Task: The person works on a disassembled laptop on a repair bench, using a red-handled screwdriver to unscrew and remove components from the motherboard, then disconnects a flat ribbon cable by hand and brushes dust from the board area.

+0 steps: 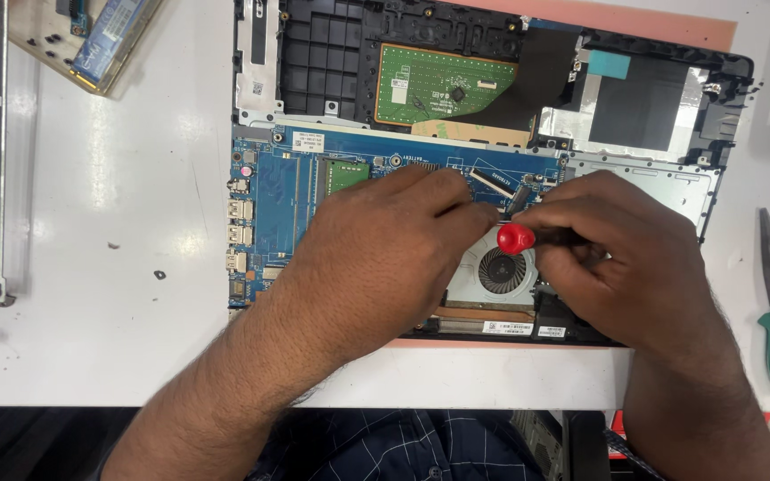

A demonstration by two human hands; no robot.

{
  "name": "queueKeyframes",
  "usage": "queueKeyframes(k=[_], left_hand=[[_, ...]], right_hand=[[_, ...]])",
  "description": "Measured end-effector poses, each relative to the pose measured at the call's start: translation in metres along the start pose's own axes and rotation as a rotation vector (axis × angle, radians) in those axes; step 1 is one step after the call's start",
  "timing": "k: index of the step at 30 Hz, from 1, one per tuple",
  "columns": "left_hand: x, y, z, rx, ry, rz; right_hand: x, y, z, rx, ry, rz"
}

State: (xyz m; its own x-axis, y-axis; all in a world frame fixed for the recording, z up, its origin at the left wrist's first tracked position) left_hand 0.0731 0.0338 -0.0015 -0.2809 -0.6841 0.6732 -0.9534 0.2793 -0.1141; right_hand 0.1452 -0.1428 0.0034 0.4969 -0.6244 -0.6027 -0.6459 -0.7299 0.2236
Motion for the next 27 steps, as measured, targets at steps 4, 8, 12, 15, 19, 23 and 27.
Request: queueKeyframes(k=[4,8,12,15,19,23,27], left_hand=[[0.000,-0.002,0.002,-0.030,-0.013,-0.012],[0.001,-0.003,0.003,-0.064,-0.056,-0.015],[0.004,-0.003,0.005,-0.078,-0.090,0.008],[0.006,-0.002,0.005,-0.047,-0.133,0.031],[0.006,-0.002,0.007,-0.041,-0.147,0.052],[0.005,-0.006,0.008,-0.024,-0.145,0.088],[0.003,-0.005,0.009,-0.029,-0.168,0.102]], right_hand=[[-0.002,0.001,0.000,0.029,0.037,-0.034],[-0.002,-0.001,0.001,0.039,0.049,-0.032],[-0.002,-0.003,0.001,0.045,0.029,0.009],[-0.002,-0.005,0.003,0.037,0.032,0.025],[-0.001,-0.006,0.006,0.078,0.013,0.056],[0.003,-0.009,0.010,0.096,-0.058,0.107],[0.008,-0.012,0.011,0.074,-0.121,0.138]])
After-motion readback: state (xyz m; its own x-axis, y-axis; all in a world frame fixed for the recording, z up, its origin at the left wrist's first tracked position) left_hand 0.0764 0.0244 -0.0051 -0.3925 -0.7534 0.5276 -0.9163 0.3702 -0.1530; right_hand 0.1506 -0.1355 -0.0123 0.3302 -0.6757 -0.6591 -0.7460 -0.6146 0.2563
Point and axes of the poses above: each hand's wrist, its own y-axis away from the middle knuckle, its own z-axis out of the palm, x = y × z, the point moved 6 cm from there along -y, towards the middle knuckle, and after that the axes turned 9 degrees about -x, right-handed, at the moved point
